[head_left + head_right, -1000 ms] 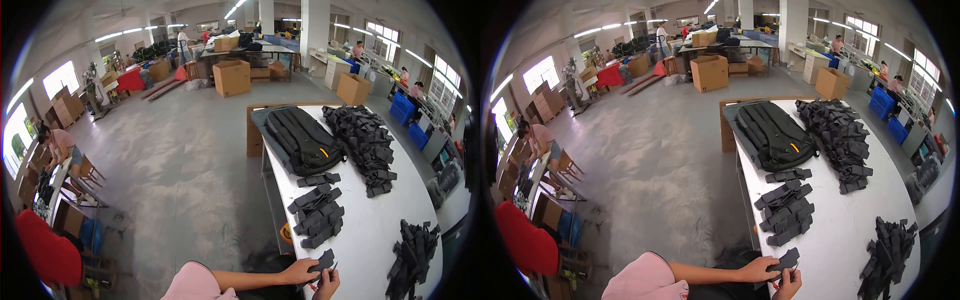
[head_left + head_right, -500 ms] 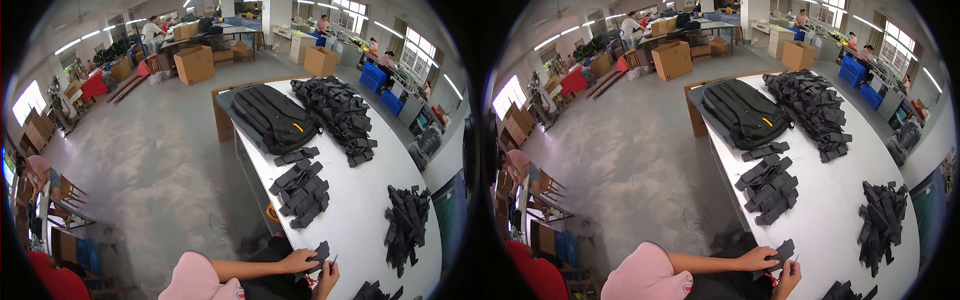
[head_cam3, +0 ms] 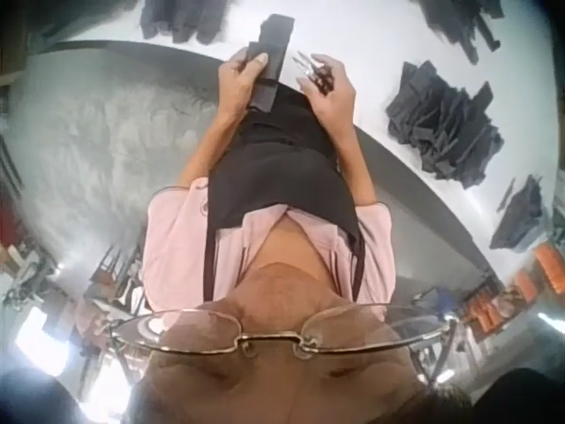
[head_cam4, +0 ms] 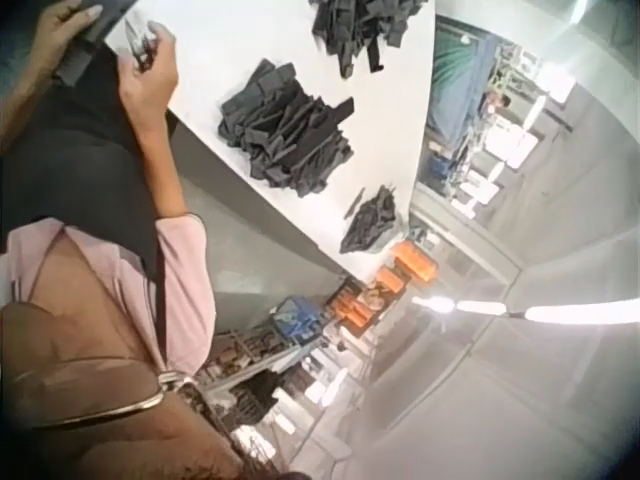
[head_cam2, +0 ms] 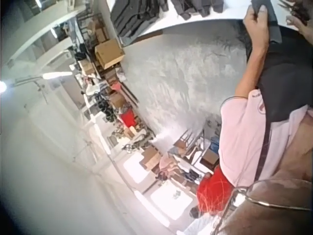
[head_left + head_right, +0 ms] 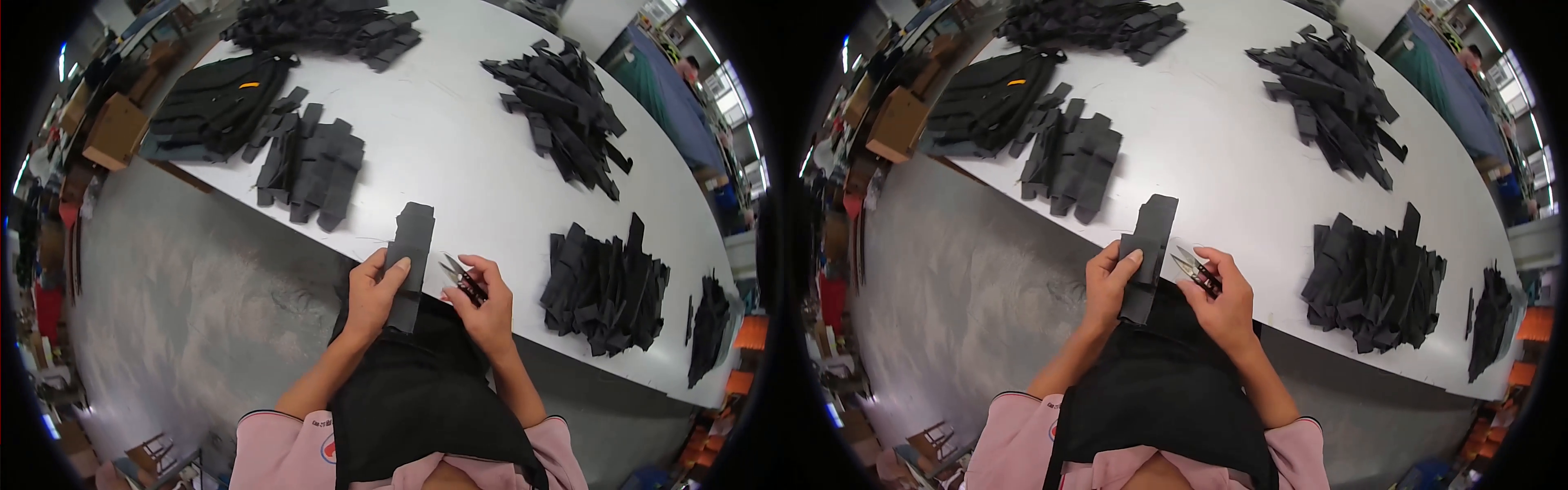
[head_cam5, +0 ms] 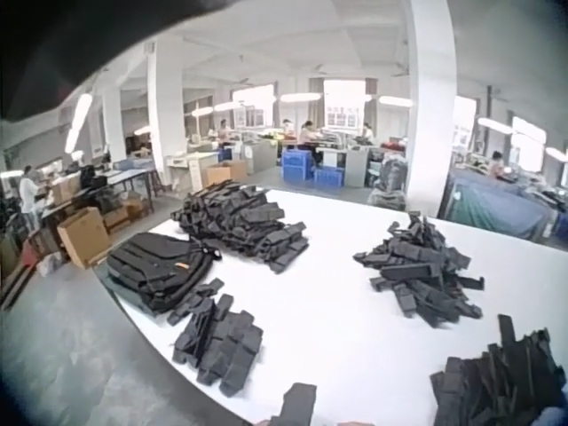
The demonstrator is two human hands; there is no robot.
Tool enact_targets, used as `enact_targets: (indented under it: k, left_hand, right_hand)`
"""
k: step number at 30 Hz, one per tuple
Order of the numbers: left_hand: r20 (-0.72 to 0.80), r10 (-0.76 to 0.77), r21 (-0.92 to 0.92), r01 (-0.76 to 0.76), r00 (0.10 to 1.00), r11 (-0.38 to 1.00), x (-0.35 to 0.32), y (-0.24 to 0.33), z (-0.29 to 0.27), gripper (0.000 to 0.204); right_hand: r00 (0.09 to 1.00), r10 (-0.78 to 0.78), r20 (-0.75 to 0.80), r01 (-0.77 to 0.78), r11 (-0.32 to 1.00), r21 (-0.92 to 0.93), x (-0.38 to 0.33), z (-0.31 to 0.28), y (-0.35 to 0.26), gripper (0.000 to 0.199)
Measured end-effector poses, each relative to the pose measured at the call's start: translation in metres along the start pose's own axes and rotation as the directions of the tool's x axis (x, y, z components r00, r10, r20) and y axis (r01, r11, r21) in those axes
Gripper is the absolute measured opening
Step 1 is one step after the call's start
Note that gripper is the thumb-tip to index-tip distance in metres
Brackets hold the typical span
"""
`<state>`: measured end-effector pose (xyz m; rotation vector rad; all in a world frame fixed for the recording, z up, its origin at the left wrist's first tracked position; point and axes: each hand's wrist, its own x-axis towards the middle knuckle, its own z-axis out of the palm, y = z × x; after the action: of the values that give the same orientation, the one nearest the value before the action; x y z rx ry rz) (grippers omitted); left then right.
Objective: Trimming excess threads and small fabric components for bag assembly using thread nippers.
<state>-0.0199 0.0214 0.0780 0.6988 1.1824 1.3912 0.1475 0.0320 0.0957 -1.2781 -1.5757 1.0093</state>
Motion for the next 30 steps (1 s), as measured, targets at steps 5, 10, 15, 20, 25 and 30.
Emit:
enact_targets:
  k: [5,10,15,20,25,30]
  left_hand:
    - [0.054,-0.021,0.083,0.017,0.998,0.996,-0.006,-0.004,0.024,0.016]
    - [0.1,0.0,0.197,-0.019,0.995,0.98,-0.008,-0.009,0.03,0.017]
    - [0.112,-0.012,0.254,-0.017,0.994,0.967,-0.008,-0.009,0.026,0.016]
    - [0.113,-0.047,0.241,0.019,0.993,0.97,-0.007,-0.013,0.017,0.017]
    - [0.115,-0.021,0.272,-0.012,0.993,0.962,-0.005,-0.013,0.017,0.018]
    - [0.099,0.055,0.351,-0.086,0.994,0.932,-0.002,-0.016,0.015,0.017]
  right_hand:
    - [0.976,-0.208,-0.065,0.193,0.964,-0.184,-0.008,-0.021,0.003,0.028]
    - [0.957,-0.284,-0.06,0.264,0.936,-0.232,-0.006,-0.024,0.006,0.024]
    - [0.901,-0.432,-0.047,0.384,0.842,-0.378,-0.003,-0.019,0.014,0.02]
    - [0.91,-0.397,-0.118,0.345,0.885,-0.311,-0.009,-0.015,0.011,0.02]
    - [0.95,-0.304,-0.077,0.278,0.929,-0.244,-0.007,-0.012,0.011,0.018]
    - [0.987,-0.16,-0.033,0.154,0.979,-0.137,-0.003,-0.011,0.017,0.018]
